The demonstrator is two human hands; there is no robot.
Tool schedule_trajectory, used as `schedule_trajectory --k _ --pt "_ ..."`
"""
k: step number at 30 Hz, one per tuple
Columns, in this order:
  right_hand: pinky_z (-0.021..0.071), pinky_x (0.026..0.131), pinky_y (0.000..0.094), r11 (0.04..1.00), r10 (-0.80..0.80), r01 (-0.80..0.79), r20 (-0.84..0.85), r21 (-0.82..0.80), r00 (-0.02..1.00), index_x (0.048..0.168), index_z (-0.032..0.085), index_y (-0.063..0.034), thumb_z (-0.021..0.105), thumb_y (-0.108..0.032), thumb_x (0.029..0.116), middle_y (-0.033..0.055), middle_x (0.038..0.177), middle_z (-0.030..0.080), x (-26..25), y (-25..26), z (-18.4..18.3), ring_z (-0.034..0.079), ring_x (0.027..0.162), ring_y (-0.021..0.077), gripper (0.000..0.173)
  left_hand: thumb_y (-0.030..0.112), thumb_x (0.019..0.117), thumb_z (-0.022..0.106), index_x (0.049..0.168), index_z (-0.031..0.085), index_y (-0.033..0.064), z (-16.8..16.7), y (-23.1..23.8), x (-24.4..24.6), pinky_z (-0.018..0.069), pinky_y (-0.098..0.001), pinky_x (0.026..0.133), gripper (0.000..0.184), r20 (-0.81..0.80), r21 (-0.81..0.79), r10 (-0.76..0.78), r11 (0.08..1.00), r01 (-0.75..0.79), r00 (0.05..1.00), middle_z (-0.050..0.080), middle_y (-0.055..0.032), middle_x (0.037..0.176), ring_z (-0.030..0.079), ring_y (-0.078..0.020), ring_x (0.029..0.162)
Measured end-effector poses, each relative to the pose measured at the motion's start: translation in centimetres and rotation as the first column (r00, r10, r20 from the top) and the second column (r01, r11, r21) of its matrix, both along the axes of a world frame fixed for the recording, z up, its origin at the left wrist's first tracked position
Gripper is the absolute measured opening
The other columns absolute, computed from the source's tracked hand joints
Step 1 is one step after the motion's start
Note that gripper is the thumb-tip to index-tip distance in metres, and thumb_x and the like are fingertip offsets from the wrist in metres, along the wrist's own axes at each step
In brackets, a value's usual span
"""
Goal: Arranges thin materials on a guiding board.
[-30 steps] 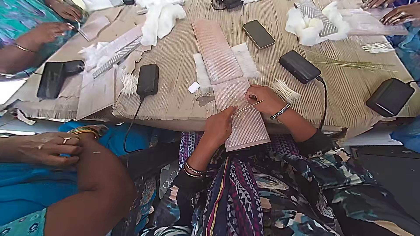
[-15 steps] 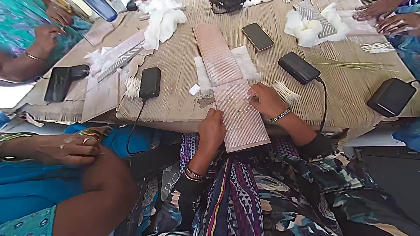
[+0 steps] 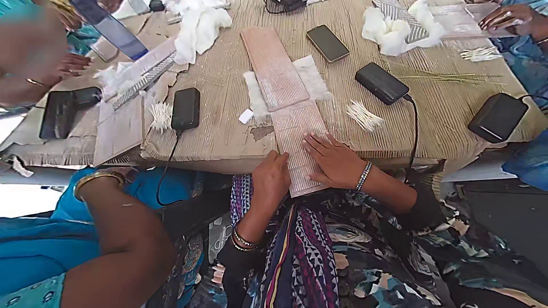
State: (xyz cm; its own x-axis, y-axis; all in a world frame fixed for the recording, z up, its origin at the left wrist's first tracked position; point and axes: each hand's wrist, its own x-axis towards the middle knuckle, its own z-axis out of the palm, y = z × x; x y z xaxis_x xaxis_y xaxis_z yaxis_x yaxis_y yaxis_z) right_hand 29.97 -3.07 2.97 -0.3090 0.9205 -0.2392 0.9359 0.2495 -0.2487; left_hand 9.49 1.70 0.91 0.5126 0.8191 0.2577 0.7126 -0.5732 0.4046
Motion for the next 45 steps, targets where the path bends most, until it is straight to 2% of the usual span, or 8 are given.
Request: schedule_trajectory --k 5,8,13,19,23,26,40,45 --pt "0.0105 0.125 0.062 0.996 0.066 -0.072 -0.101 -0.06 0.993 0.154 0.041 0.003 0.029 -0.062 0.1054 0.0201 0.164 0.034 1.8 -4.7 2.5 0.029 0.155 0.0333 0.082 0.002 0.0917 0.057 0.105 0.08 0.0018 -0.2 -2.3 -1.4 0.0568 -0.0418 0.059 0.027 0.092 0.056 -0.075 0.996 0.071 0.993 0.069 -0.0146 0.079 0.069 -0.0287 0.067" --pt "0.0264 0.119 0.0665 0.938 0.081 0.004 -0.231 0.348 0.97 0.128 0.069 -0.0008 0.034 -0.041 0.1077 0.0144 0.136 0.068 2.3 -3.9 1.3 0.06 0.133 0.0301 0.057 0.003 0.0911 0.056 0.103 0.08 0.0021 -0.6 -2.5 -1.7 0.0563 -0.039 0.059 0.027 0.119 0.089 -0.08 0.994 0.069 0.99 0.069 -0.0134 0.079 0.069 -0.0262 0.067" --pt "0.0111 0.125 0.0602 0.991 -0.008 0.02 -0.09 0.131 0.996 0.156 0.036 0.0045 0.029 -0.056 0.1061 0.0196 0.168 0.027 0.4 -2.5 -0.7 0.021 0.158 0.0315 0.079 0.003 0.0903 0.057 0.103 0.08 0.0037 -0.6 -2.5 -1.7 0.0566 -0.0397 0.058 0.027 0.087 0.11 -0.067 0.992 0.057 0.994 0.07 -0.0125 0.079 0.07 -0.0263 0.067" --pt "0.015 0.125 0.0602 0.999 0.052 -0.052 -0.101 0.002 0.994 0.153 0.04 0.0062 0.031 -0.057 0.1064 0.0221 0.164 0.034 0.9 -6.2 1.7 0.032 0.154 0.0347 0.079 0.011 0.0928 0.058 0.095 0.081 0.0053 0.1 -2.8 -1.3 0.0558 -0.0447 0.063 0.023 0.029 0.154 -0.149 0.978 0.143 0.988 0.069 -0.0128 0.075 0.069 -0.032 0.071" --pt "0.0481 0.101 0.062 0.902 -0.01 0.094 -0.198 0.421 0.98 0.111 0.074 -0.0004 0.051 -0.015 0.1001 0.0167 0.11 0.075 1.5 -5.3 0.7 0.074 0.102 0.0331 0.029 0.006 0.0907 0.057 0.089 0.078 0.0046 0.7 -3.0 -0.5 0.0544 -0.046 0.064 0.021 0.025 0.176 -0.209 0.963 0.202 0.978 0.069 -0.0125 0.075 0.069 -0.0324 0.072" --pt "0.0492 0.07 0.048 0.792 0.001 0.101 -0.167 0.603 0.986 0.08 0.071 -0.0057 0.059 -0.008 0.0923 0.0121 0.083 0.068 1.7 -3.7 -1.0 0.068 0.079 0.0302 0.018 0.006 0.0917 0.054 0.089 0.076 0.0045 0.9 -2.8 -0.7 0.0536 -0.0438 0.062 0.022 0.06 0.207 -0.188 0.963 0.172 0.98 0.069 -0.011 0.075 0.069 -0.0295 0.07" --pt "0.0447 0.085 0.064 0.692 -0.564 0.523 -0.079 0.498 0.822 0.098 0.077 -0.0002 0.064 -0.009 0.0964 0.0229 0.093 0.072 11.2 0.6 3.0 0.069 0.092 0.0427 0.016 0.007 0.0972 0.055 0.097 0.075 -0.0016 0.5 -0.8 -4.7 0.0583 -0.0515 0.069 0.022 0.124 0.075 0.008 0.997 -0.018 0.992 0.074 -0.0169 0.089 0.074 -0.0336 0.08" --pt "0.044 0.083 0.0695 0.648 -0.486 0.493 -0.183 0.58 0.854 0.102 0.075 0.0049 0.062 -0.012 0.0977 0.0287 0.1 0.069 8.8 1.7 3.1 0.067 0.096 0.0488 0.021 0.005 0.0956 0.058 0.097 0.076 -0.0008 0.1 -0.7 -6.2 0.0595 -0.052 0.073 0.018 0.148 0.03 0.066 0.997 -0.071 0.987 0.075 -0.0156 0.091 0.075 -0.0321 0.082"
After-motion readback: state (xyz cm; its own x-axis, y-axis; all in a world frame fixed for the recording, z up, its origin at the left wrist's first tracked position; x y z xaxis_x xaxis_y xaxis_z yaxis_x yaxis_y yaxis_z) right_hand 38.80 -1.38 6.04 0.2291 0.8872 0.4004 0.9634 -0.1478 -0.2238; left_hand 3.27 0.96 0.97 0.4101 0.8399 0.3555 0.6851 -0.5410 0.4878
